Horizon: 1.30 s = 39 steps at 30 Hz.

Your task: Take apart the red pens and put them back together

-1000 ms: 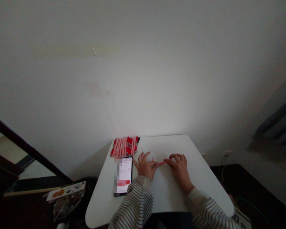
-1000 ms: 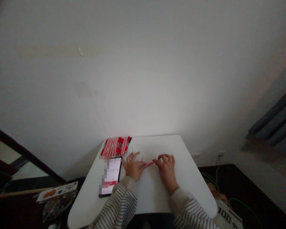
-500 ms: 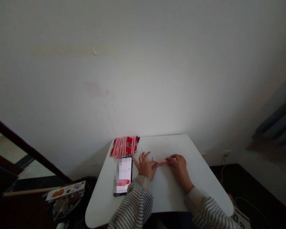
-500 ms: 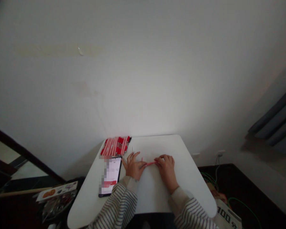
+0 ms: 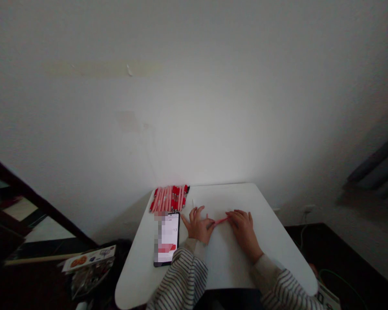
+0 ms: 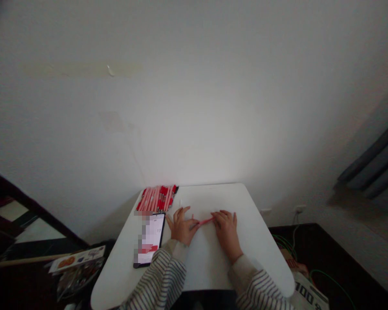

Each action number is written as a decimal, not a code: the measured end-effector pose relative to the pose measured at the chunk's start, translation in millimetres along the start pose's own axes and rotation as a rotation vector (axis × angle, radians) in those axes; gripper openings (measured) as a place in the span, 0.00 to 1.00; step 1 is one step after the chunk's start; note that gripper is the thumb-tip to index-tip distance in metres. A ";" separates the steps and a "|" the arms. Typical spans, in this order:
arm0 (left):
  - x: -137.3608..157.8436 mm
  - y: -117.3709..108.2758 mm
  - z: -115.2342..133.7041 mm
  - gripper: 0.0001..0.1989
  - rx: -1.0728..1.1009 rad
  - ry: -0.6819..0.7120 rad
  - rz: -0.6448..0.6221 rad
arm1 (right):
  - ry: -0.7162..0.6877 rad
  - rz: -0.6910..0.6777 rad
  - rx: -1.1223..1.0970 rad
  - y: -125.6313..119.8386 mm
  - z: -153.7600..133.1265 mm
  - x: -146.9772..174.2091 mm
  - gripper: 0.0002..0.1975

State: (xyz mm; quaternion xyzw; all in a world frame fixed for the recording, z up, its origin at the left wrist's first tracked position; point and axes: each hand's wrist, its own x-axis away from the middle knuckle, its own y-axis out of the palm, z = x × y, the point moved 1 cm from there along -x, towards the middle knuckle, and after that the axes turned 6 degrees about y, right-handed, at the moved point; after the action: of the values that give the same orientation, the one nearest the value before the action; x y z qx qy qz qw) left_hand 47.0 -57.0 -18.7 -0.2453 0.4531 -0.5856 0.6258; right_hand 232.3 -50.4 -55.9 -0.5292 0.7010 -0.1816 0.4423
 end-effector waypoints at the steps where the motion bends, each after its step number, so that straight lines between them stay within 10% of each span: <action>1: 0.0 0.3 -0.3 0.04 0.000 0.001 0.000 | 0.000 -0.005 -0.012 0.3 -0.2 0.1 0.15; 39: 0.1 -2.7 3.9 0.04 0.033 -0.041 0.029 | 0.122 0.138 -0.287 0.0 9.1 -4.0 0.13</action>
State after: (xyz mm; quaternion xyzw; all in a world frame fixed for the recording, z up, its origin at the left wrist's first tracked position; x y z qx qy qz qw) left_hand 48.9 -58.6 -14.6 -0.2401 0.4340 -0.5786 0.6474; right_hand 239.9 -44.8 -59.1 -0.5256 0.7799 -0.0808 0.3300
